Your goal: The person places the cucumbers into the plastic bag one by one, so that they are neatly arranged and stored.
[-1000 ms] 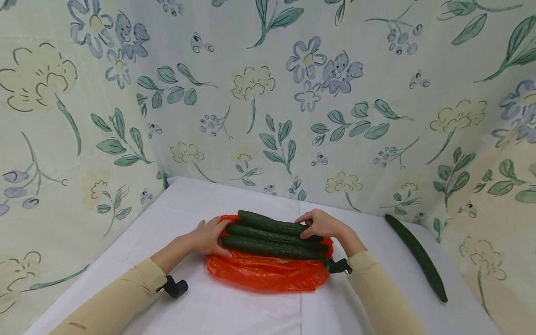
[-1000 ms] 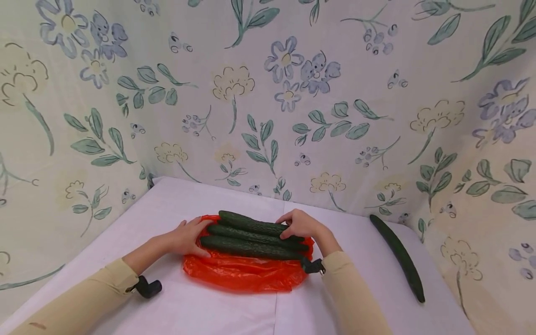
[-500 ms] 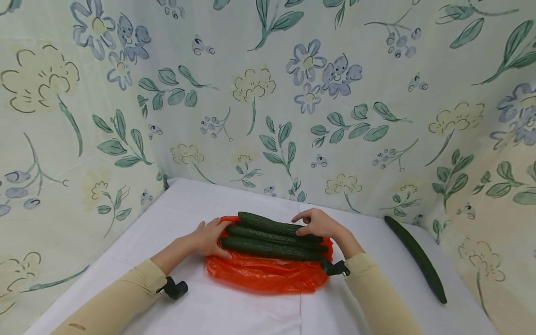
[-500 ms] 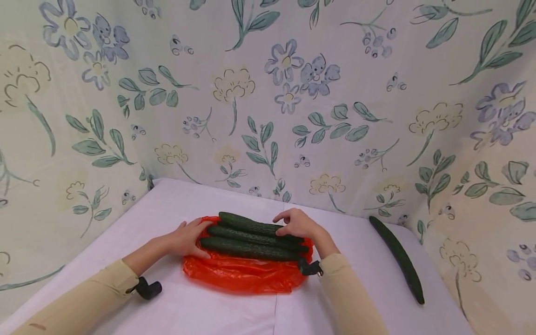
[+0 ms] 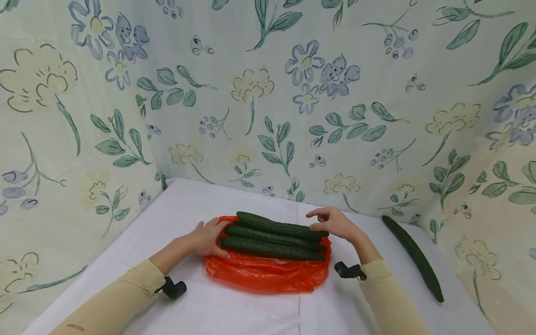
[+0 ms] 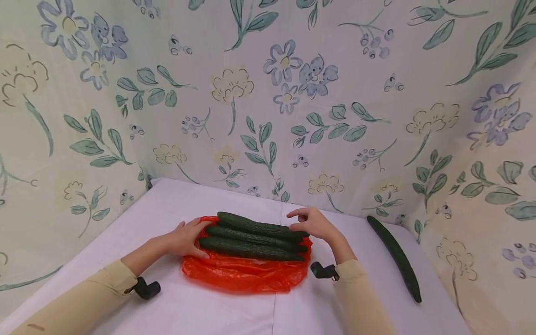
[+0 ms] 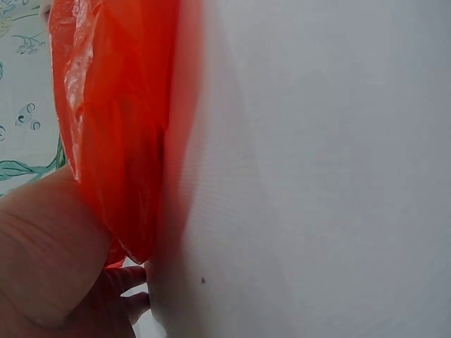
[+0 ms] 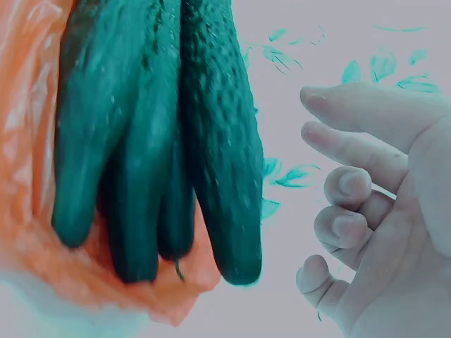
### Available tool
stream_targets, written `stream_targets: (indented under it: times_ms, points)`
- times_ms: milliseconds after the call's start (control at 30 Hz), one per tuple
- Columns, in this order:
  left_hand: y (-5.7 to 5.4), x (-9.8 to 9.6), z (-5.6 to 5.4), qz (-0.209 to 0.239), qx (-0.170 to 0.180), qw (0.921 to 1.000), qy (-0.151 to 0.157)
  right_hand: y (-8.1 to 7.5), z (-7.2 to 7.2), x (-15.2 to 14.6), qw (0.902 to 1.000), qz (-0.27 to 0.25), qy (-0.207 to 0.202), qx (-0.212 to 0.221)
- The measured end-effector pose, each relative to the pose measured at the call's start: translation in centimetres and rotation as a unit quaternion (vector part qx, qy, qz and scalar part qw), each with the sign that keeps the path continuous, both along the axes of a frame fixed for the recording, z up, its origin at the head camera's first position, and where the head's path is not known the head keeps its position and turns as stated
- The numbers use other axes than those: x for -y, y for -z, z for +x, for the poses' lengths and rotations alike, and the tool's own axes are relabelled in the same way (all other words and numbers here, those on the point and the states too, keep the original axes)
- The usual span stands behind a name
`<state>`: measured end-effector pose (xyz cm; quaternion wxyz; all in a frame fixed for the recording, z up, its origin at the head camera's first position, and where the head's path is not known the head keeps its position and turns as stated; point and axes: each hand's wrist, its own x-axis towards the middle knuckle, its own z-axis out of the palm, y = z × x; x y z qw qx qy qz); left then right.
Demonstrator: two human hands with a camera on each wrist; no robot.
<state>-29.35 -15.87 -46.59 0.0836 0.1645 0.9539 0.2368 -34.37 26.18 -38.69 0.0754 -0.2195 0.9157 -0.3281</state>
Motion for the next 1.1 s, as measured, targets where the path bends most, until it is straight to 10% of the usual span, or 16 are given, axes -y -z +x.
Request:
stream_targets:
  times_ms: [1100]
  points:
    - [0.0,0.1,-0.1,0.002,0.001,1.0000,0.004,-0.1,3.8,-14.3,0.9853,-0.056,0.156,-0.040]
